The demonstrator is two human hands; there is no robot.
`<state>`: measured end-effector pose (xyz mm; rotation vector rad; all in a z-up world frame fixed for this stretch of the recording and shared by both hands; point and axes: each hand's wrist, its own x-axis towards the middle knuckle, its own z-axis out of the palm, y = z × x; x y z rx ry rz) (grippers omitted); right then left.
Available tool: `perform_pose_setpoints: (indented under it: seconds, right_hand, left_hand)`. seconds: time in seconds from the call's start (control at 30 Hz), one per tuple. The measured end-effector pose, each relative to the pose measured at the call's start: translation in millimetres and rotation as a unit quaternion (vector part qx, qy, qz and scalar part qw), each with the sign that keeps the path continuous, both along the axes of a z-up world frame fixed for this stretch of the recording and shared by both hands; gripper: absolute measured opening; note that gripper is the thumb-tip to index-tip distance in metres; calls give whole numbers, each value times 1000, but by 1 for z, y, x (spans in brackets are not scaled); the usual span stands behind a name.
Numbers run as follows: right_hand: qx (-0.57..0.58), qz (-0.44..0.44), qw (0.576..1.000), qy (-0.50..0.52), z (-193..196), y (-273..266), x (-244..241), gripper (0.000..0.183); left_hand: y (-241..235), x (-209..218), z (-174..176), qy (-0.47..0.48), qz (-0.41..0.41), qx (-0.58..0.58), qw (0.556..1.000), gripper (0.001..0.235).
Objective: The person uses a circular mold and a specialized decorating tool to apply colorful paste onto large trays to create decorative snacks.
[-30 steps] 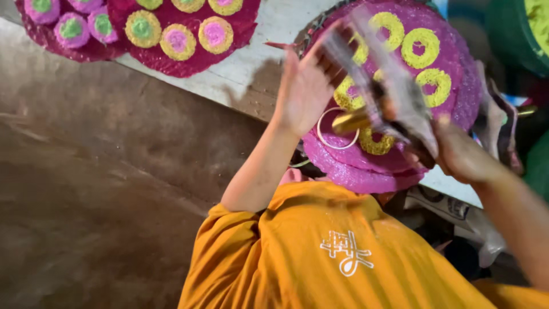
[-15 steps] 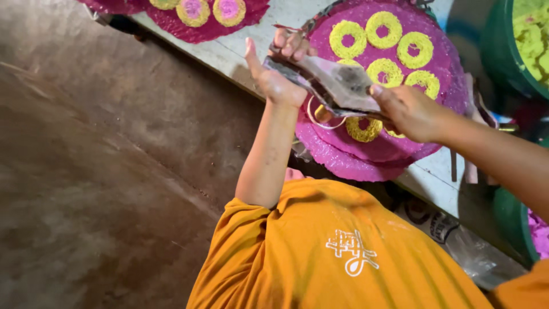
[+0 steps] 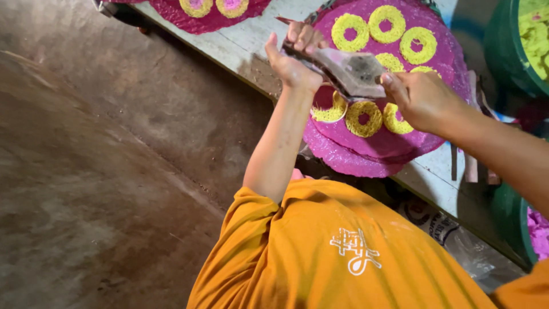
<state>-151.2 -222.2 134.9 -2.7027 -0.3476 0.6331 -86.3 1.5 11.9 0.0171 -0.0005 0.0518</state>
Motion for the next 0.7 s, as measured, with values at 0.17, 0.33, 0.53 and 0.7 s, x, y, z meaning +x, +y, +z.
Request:
perform_pose_setpoints:
  seconds: [0.17, 0.33, 0.53, 0.7]
  right_hand:
    - [70, 17, 996, -55, -18, 17, 1, 64]
    - [109, 32, 993, -16, -42, 16, -6, 69]
    - [5, 10, 999, 51, -38, -25, 3, 80]
    - [80, -22, 997, 0, -33, -67, -8, 80]
  left_hand:
    - [23, 11, 9, -9, 19, 61, 998, 45]
    - [33, 2, -3, -31, 40, 75, 996, 46]
    - [-11, -3, -23, 2, 38, 39, 999, 45]
    - [8, -39, 0, 92, -83, 286, 950, 57]
